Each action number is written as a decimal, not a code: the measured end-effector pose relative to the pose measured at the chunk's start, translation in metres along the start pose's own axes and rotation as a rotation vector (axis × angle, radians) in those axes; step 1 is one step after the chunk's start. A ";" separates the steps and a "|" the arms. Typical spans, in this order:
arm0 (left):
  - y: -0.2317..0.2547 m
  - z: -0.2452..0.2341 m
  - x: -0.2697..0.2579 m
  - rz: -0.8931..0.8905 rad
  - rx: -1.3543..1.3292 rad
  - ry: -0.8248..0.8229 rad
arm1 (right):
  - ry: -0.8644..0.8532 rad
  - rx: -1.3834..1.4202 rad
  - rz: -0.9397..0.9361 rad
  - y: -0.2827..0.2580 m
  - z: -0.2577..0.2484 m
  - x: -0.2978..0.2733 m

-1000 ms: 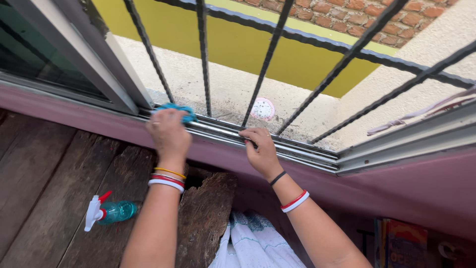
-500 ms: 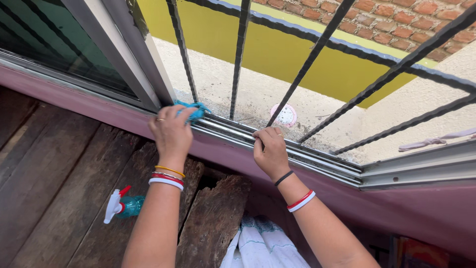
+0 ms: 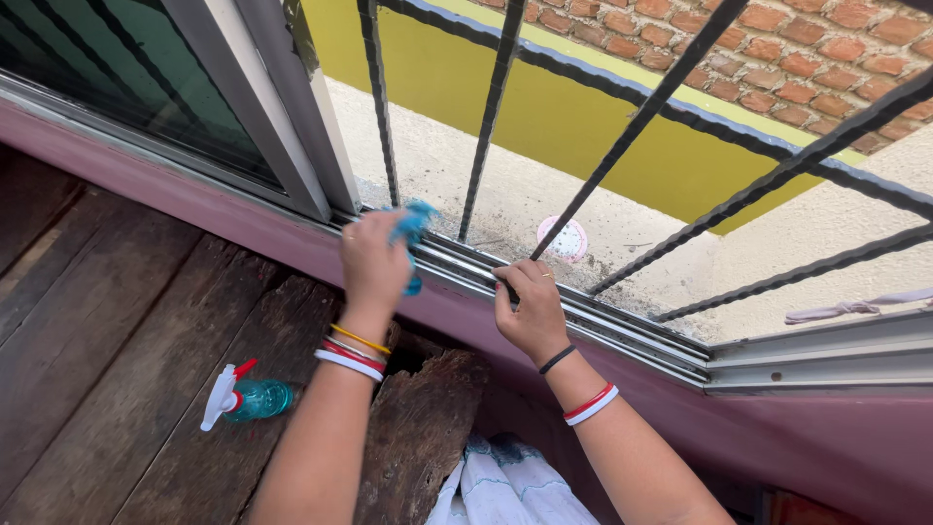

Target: The person wipes the metal window frame and adjacent glass using a blue cloth. They move along the bottom track and vertical edges, occasionally reaching through the bars to clean the exterior side of the frame.

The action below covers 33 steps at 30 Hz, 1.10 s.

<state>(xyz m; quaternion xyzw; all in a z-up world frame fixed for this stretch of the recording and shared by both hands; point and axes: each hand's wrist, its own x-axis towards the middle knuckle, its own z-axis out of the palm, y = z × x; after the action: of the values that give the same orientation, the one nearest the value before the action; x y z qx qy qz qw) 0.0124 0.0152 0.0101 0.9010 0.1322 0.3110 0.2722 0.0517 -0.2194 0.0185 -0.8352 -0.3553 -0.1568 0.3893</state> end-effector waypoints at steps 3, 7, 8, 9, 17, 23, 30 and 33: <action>-0.023 -0.019 0.025 -0.536 -0.717 -0.239 | -0.012 0.001 0.009 0.000 0.001 0.000; -0.024 -0.026 0.024 -0.671 -1.104 -0.346 | -0.017 -0.002 0.011 0.000 0.001 0.000; -0.022 -0.024 0.022 -0.713 -1.197 -0.338 | -0.016 -0.005 0.005 0.001 0.001 0.000; -0.021 -0.021 0.020 -0.754 -1.291 -0.330 | -0.012 -0.011 -0.002 0.002 0.001 0.001; -0.013 0.027 0.011 -0.661 -1.352 -0.062 | -0.029 -0.009 0.023 0.003 0.002 0.000; -0.019 0.032 0.005 -0.452 -0.294 0.144 | -0.110 -0.155 -0.160 -0.023 0.010 0.009; -0.017 0.032 -0.010 -0.712 -1.201 -0.002 | -0.083 -0.047 0.011 -0.039 0.060 0.036; -0.008 0.007 -0.005 -0.483 -0.590 0.043 | -0.077 -0.038 -0.064 -0.026 0.056 0.043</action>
<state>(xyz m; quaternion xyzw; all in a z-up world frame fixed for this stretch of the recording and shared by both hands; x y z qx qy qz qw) 0.0122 0.0170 -0.0011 0.7199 0.2513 0.2816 0.5825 0.0621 -0.1454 0.0193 -0.8361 -0.3935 -0.1436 0.3543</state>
